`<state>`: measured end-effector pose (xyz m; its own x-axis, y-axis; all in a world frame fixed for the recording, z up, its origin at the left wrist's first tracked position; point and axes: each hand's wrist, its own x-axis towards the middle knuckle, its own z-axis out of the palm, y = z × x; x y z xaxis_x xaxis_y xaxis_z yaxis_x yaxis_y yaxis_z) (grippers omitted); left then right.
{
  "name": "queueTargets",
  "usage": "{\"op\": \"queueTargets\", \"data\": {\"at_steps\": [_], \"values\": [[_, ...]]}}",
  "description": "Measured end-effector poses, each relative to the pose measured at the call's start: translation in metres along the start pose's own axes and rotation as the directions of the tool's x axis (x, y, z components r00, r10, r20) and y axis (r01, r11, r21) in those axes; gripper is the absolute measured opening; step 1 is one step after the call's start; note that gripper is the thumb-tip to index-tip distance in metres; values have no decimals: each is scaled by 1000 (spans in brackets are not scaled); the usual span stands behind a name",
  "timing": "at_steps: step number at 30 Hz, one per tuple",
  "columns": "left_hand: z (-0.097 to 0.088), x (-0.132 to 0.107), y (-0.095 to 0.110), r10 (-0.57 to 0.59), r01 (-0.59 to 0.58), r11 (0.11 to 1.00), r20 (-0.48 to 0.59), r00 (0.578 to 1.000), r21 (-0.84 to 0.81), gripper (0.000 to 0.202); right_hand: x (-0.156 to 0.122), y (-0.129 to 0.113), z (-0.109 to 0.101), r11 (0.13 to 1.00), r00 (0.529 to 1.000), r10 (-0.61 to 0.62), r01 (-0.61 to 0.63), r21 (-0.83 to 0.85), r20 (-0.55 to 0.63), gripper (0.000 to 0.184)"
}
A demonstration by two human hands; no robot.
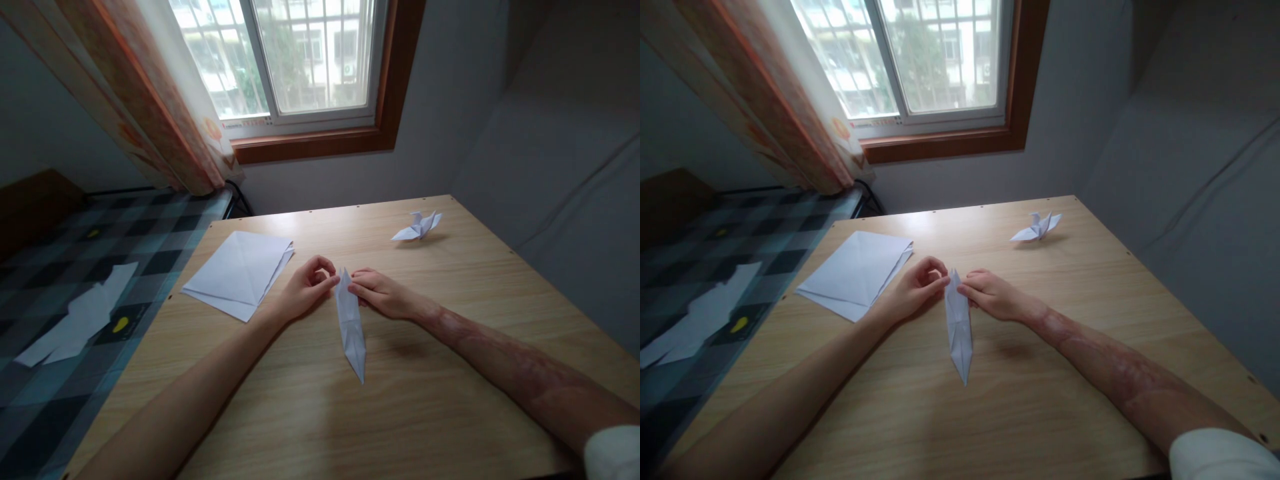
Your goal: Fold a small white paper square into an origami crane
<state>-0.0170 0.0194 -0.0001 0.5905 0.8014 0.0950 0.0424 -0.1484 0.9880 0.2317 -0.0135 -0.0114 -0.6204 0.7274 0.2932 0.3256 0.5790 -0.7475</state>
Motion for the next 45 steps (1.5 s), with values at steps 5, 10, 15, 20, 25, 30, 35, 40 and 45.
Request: {"op": "queueTargets", "data": {"at_steps": [5, 10, 15, 20, 25, 30, 35, 40, 45], "values": [[0, 0, 5, 70, -66, 989, -24, 997, 132, 39, 1, 4, 3, 1000, 1000, -7, 7, -8, -23, 59], [1, -1, 14, 23, -24, 980, 5, 1000, 197, 44, 1, 3, 3, 1000, 1000, -11, 10, -10, -16, 56], [2, -2, 12, -88, 86, 991, 14, 996, 102, 49, 1, 4, 2, 999, 1000, -28, 28, -17, 3, 55], [0, 1, 10, -119, 117, 992, 48, 992, 43, 53, 0, 7, 2, 998, 999, -43, 44, -40, 23, 56], [0, 0, 16, -137, 130, 987, 74, 988, 90, 53, 0, 7, 3, 994, 997, -60, 63, -90, 41, 57], [2, 0, 17, -141, 136, 986, 52, 989, 94, 53, -1, 9, 4, 986, 997, -73, 76, -146, 25, 54], [-1, 3, 10, -192, 187, 980, 74, 979, 67, 49, -1, 8, 4, 984, 996, -81, 85, -158, 30, 51], [-3, 5, 6, -191, 192, 981, 119, 974, 7, 47, 0, 3, 3, 986, 996, -82, 84, -142, 16, 47], [-3, 4, 9, -196, 195, 981, 130, 972, 27, 47, -1, 0, 1, 989, 998, -58, 61, -135, 20, 44]]}}
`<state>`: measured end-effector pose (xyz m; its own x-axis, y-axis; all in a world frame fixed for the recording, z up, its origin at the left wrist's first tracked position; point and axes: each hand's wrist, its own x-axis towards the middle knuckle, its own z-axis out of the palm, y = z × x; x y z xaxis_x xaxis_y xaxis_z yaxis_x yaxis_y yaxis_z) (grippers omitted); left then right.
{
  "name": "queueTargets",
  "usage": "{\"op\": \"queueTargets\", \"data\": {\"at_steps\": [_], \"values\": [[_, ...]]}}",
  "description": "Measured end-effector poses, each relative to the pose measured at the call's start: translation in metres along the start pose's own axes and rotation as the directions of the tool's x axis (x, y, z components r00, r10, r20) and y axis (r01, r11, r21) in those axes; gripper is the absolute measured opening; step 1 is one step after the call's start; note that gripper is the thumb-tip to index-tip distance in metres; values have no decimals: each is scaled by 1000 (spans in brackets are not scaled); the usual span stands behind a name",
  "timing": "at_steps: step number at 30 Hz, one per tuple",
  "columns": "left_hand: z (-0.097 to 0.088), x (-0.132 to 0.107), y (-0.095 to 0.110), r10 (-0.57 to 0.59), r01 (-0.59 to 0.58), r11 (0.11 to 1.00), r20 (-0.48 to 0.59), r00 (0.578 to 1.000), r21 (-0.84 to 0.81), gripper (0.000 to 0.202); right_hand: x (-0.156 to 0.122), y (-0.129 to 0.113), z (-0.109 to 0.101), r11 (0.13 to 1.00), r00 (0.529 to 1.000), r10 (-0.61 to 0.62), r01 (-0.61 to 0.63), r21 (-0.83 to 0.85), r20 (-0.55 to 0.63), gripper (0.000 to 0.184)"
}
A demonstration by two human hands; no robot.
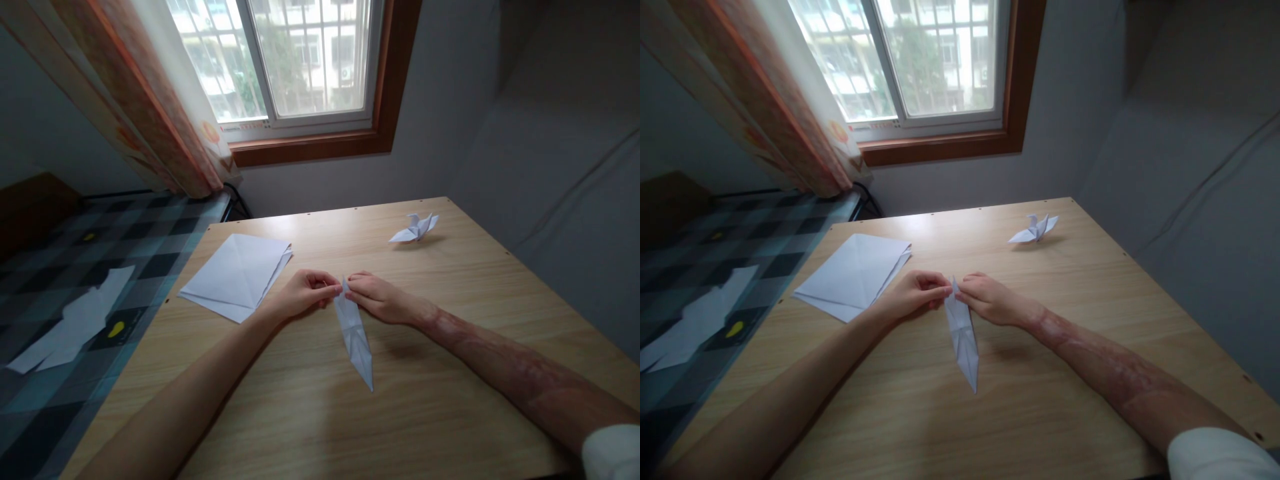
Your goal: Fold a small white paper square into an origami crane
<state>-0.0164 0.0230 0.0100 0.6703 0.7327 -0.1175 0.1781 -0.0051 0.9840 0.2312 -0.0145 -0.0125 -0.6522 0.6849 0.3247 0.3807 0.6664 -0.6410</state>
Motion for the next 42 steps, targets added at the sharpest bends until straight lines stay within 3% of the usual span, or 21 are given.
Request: {"op": "queueTargets", "data": {"at_steps": [11, 18, 27, 34, 38, 42], "values": [[5, -4, 3, 26, -26, 999, -12, 1000, -39, 46, 0, -2, -1, 990, 1000, 31, -31, 134, 2, 40], [3, -3, -8, 71, -71, 997, -12, 997, -7, 46, 2, 1, 1, 998, 1000, -1, 0, 65, 2, 44], [7, 0, -12, 174, -168, 984, -114, 978, 57, 47, 2, 3, 4, 990, 985, 105, -90, 110, -140, 44], [11, -2, -11, 86, -85, 996, -31, 996, 18, 47, 3, 5, 3, 982, 965, 155, -126, 144, -212, 49], [10, -2, -8, 112, -106, 993, -123, 986, 58, 49, 2, 2, 3, 961, 965, 198, -157, 226, -173, 46], [8, 0, -2, 174, -155, 984, -275, 946, 88, 50, 0, 2, 4, 945, 956, 238, -186, 270, -173, 40]]}}
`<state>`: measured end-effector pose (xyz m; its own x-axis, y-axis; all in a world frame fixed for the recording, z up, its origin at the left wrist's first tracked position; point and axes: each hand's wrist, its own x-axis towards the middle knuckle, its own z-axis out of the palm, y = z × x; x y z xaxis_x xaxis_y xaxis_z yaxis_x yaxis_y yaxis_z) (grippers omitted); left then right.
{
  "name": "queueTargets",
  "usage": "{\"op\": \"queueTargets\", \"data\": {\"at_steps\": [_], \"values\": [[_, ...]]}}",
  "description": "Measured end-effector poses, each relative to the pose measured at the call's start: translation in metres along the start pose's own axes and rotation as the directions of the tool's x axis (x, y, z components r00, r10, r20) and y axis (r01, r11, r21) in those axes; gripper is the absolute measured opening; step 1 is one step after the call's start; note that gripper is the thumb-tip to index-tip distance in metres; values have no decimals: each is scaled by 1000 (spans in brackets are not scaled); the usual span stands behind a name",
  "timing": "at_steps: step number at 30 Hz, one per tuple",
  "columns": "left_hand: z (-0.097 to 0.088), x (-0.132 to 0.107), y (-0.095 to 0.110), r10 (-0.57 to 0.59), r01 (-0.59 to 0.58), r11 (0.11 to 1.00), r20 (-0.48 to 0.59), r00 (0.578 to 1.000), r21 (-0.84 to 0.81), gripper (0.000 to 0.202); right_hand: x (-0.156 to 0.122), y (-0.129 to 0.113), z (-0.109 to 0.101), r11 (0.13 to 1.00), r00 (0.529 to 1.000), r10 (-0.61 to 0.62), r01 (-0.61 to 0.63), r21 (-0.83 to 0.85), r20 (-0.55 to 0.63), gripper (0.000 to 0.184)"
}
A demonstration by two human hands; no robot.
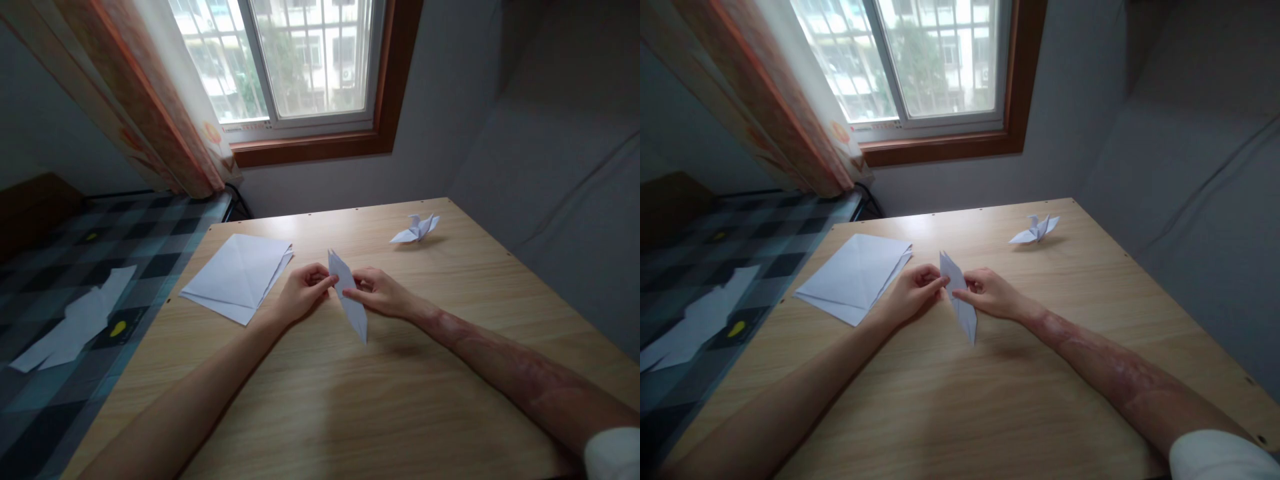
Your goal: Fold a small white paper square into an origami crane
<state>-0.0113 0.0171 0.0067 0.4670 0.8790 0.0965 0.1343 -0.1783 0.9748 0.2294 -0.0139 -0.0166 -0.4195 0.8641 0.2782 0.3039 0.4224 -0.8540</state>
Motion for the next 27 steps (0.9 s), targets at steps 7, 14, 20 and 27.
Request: {"op": "queueTargets", "data": {"at_steps": [7, 14, 20, 27], "values": [[0, 3, -13, 59, -58, 998, -125, 990, 14, 41, -1, 9, 2, 1000, 961, 6, -12, -20, -276, 26], [-6, 3, -19, 410, -268, 884, -357, 839, 384, 27, -6, 4, -5, 725, 864, -386, 68, -685, -322, 12], [4, -8, -9, 649, -500, 527, 53, 759, 687, 22, -5, 1, 0, 538, 934, -346, 122, -834, -86, 12], [4, -7, -18, 459, -503, 412, 304, 835, 760, 18, -6, 6, -1, 702, 945, -324, 204, -682, -51, 15]]}}
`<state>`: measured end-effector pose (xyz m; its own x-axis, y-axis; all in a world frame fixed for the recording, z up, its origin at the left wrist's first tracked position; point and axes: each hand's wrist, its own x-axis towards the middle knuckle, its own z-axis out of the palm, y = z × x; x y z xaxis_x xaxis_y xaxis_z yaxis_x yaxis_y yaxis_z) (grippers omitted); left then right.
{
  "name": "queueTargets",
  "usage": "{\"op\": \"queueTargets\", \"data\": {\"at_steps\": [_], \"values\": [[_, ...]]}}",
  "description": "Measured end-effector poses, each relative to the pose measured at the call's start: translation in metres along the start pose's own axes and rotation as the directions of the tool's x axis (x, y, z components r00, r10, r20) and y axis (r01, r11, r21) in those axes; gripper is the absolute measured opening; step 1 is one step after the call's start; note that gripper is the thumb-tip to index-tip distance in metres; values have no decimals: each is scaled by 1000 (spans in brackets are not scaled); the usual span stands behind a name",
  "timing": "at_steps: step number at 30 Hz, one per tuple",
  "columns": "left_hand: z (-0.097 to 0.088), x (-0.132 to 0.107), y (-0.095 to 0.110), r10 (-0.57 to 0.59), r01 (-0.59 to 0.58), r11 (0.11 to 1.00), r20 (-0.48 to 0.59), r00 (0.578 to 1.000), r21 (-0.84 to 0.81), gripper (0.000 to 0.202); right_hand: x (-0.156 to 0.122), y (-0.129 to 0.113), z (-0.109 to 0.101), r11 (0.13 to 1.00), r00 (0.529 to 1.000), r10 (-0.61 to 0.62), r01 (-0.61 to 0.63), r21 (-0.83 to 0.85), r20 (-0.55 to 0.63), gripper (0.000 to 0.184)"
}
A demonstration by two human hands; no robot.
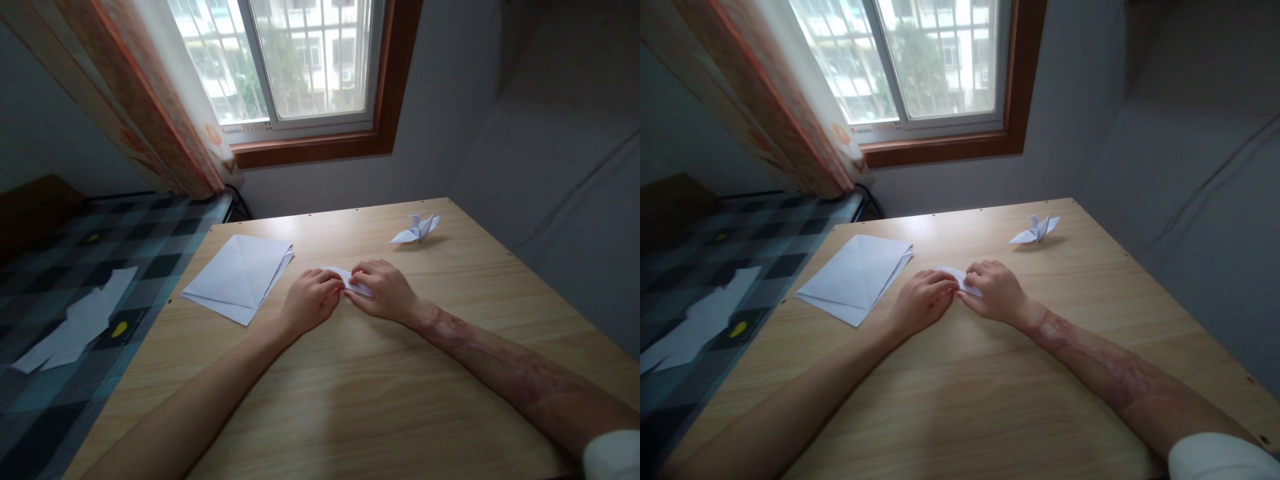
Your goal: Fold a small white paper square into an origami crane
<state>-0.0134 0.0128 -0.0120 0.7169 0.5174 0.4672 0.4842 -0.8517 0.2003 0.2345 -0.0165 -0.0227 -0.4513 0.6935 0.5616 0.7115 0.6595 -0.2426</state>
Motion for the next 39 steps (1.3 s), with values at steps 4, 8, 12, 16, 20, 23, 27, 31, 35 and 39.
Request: {"op": "queueTargets", "data": {"at_steps": [4, 8, 12, 16, 20, 23, 27, 31, 35, 39], "values": [[-2, 0, -5, -49, 49, 998, 1, 999, -35, 18, 0, 5, 0, 955, 999, 37, -42, 295, 21, 22], [-5, 0, -7, -53, 54, 997, 31, 998, -62, 24, 1, 9, 2, 916, 999, -36, 19, 402, 36, 39], [-9, 1, -12, -30, 40, 991, 79, 996, -125, 30, 2, 9, 3, 920, 997, -66, 45, 389, 42, 53], [-13, 2, -17, -14, 32, 982, 94, 995, -184, 32, 3, 9, 0, 941, 997, -42, 17, 338, 68, 48], [-15, 1, -18, -15, 34, 982, 104, 994, -188, 31, 3, 7, -2, 976, 999, 8, -17, 219, 40, 24], [-16, 2, -17, 20, -3, 985, 104, 994, -170, 29, 3, 6, -4, 990, 998, -34, 27, 140, 46, 20], [-17, 2, -17, 83, -66, 987, 114, 990, -149, 24, 3, 10, -6, 983, 989, -129, 117, 141, 75, 18], [-18, 2, -16, 98, -80, 988, 131, 987, -133, 20, 2, 14, -6, 967, 981, -186, 174, 187, 48, 16], [-16, 2, -15, 76, -58, 986, 115, 990, -156, 15, 1, 13, -7, 964, 985, -165, 151, 218, 50, 14], [-14, 4, -16, 60, -41, 979, 88, 994, -201, 19, 3, 10, -7, 955, 992, -120, 103, 279, 44, 17]]}}
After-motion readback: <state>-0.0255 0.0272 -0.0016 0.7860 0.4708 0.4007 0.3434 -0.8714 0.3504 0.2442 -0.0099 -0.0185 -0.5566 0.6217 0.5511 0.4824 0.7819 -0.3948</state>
